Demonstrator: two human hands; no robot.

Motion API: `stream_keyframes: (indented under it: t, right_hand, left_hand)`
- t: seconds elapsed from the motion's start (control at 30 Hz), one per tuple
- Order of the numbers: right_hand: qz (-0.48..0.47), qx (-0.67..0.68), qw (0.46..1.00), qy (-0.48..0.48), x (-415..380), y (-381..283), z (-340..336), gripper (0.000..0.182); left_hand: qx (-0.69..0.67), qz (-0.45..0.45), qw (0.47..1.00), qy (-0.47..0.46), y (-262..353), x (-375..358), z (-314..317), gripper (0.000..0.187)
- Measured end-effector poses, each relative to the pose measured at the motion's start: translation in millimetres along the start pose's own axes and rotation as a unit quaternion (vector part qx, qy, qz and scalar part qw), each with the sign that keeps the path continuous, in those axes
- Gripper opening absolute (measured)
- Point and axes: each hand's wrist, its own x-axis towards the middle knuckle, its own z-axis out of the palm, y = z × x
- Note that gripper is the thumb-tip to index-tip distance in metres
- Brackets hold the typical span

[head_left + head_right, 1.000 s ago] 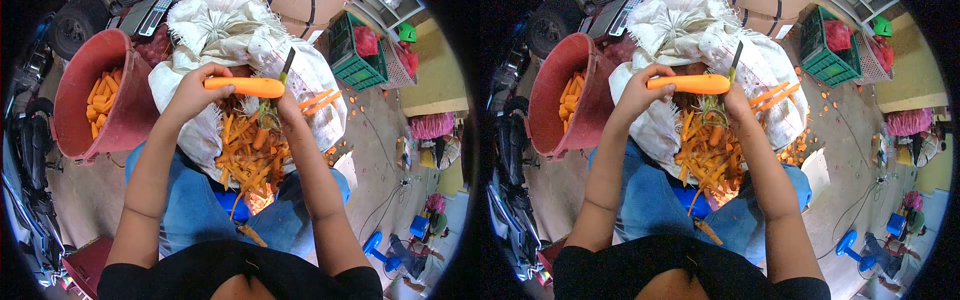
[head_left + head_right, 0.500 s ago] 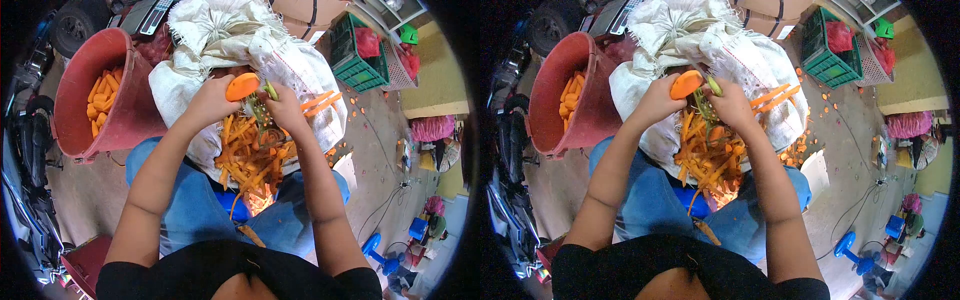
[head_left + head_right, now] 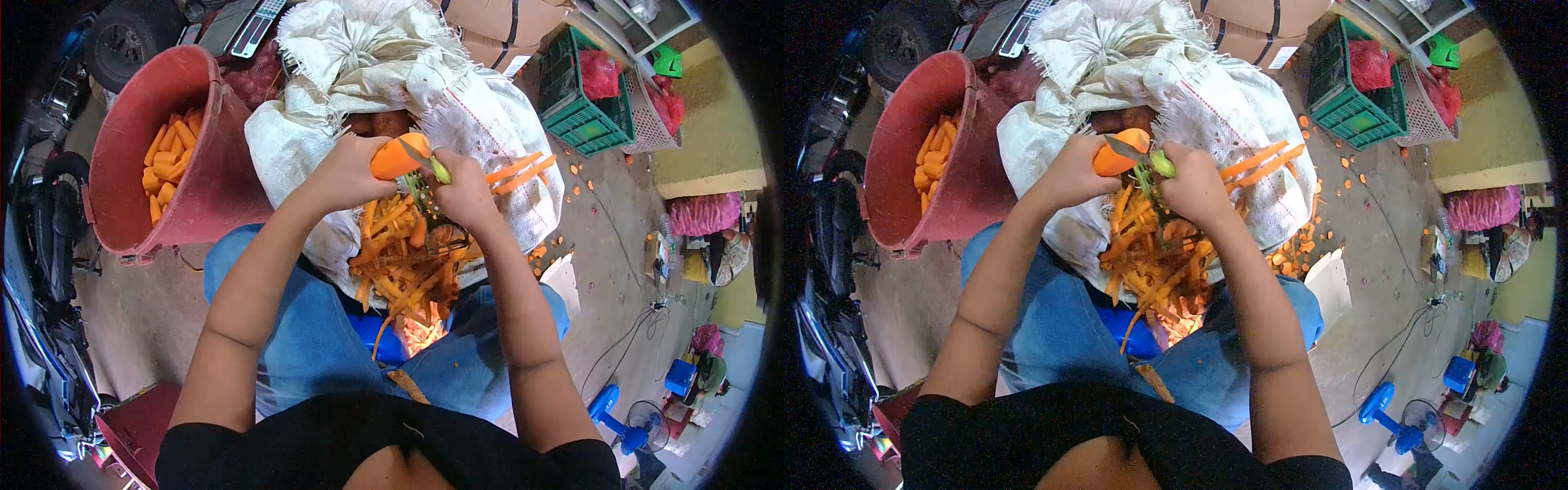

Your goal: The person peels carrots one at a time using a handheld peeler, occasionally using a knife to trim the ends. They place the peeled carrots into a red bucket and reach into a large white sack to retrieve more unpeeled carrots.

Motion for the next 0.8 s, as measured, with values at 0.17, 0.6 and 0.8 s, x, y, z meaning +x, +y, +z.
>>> stream_keyframes:
  t: [0.17, 0.6, 0.8]
  right_hand:
    - [0.232, 0.114, 0.966, 0.019, 13.1, 36.9, 9.3, 0.017]
    - [0.171, 0.068, 0.979, -0.088, 12.6, 20.8, 33.8, 0.026]
    - [0.16, 0.049, 0.982, -0.086, 20.1, 18.4, 19.3, 0.026]
  left_hand:
    - [-0.023, 0.224, 0.972, -0.073, 22.2, -16.3, 13.4, 0.034]
    - [-0.257, -0.036, 0.958, 0.122, 9.1, -15.2, -18.4, 0.043]
    - [-0.072, 0.009, 0.922, 0.38, -1.3, -60.0, -88.7, 0.036]
